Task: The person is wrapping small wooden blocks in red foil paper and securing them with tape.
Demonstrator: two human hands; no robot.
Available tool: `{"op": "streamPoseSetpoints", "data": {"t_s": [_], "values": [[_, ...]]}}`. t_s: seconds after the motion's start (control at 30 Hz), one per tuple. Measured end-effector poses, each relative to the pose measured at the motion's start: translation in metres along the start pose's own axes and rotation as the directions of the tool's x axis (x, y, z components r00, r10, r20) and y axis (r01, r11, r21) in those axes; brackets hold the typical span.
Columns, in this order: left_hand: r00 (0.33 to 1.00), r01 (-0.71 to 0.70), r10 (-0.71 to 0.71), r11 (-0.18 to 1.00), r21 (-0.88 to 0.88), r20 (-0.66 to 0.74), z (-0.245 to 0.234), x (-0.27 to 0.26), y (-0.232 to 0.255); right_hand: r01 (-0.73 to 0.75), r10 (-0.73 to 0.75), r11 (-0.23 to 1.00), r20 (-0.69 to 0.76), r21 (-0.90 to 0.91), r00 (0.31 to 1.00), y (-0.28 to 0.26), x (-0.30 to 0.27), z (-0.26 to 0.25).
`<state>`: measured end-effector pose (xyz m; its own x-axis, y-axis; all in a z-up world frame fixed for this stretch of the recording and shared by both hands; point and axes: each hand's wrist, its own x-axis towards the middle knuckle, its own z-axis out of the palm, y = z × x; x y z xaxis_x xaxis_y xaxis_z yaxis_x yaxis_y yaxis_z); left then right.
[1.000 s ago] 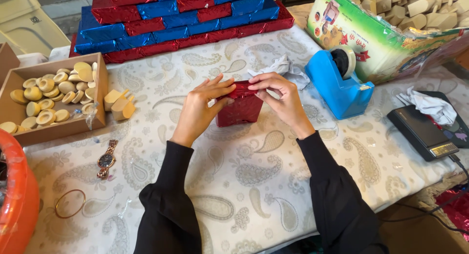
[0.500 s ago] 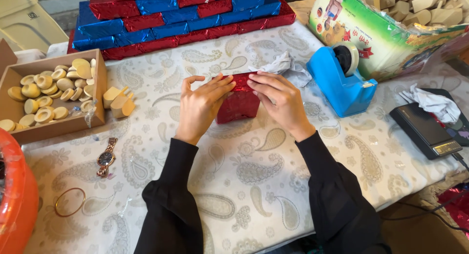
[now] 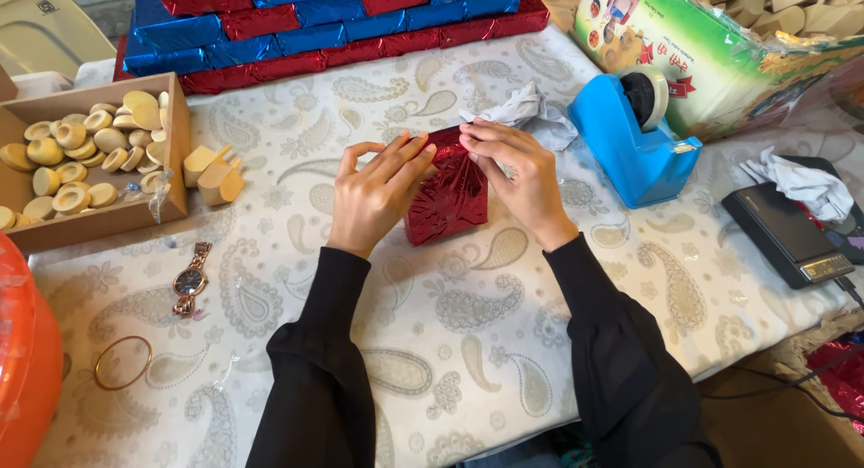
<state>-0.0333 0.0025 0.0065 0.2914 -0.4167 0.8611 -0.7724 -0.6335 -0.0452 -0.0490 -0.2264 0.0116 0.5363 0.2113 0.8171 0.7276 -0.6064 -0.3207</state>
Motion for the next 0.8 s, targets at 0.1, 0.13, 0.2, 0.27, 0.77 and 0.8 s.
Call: {"op": "streamPoseSetpoints", "data": {"t_s": [0.1, 0.13, 0.2, 0.27, 0.77, 0.8], "values": [[0.999, 0.03, -0.032, 0.995, -0.096, -0.01, 0.0, 0.003, 0.007, -0.014, 0.014, 1.0, -0.01, 0.013, 1.0, 0.0, -0.001, 0.0], [0.992, 0.125, -0.128, 0.984, -0.126, -0.014, 0.005, 0.002, 0.007, -0.006, 0.006, 1.0, -0.011, 0.005, 1.0, 0.0, -0.001, 0.001], [0.975, 0.218, -0.223, 0.963, -0.156, -0.017, 0.011, 0.002, 0.007, 0.002, -0.002, 1.0, -0.013, -0.002, 1.0, 0.001, -0.001, 0.002], [0.937, 0.346, -0.347, 0.906, -0.242, 0.042, 0.014, 0.005, 0.006, -0.006, 0.006, 1.0, -0.019, -0.019, 1.0, 0.002, -0.003, 0.002], [0.716, 0.584, -0.611, 0.258, -0.77, 0.338, 0.039, -0.013, -0.005, 0.042, -0.042, 0.999, 0.031, -0.011, 0.999, 0.005, 0.005, -0.017], [0.726, 0.575, -0.601, 0.263, -0.774, 0.335, 0.036, -0.012, -0.003, 0.046, -0.045, 0.999, 0.02, -0.021, 0.999, 0.017, 0.004, -0.03]]}}
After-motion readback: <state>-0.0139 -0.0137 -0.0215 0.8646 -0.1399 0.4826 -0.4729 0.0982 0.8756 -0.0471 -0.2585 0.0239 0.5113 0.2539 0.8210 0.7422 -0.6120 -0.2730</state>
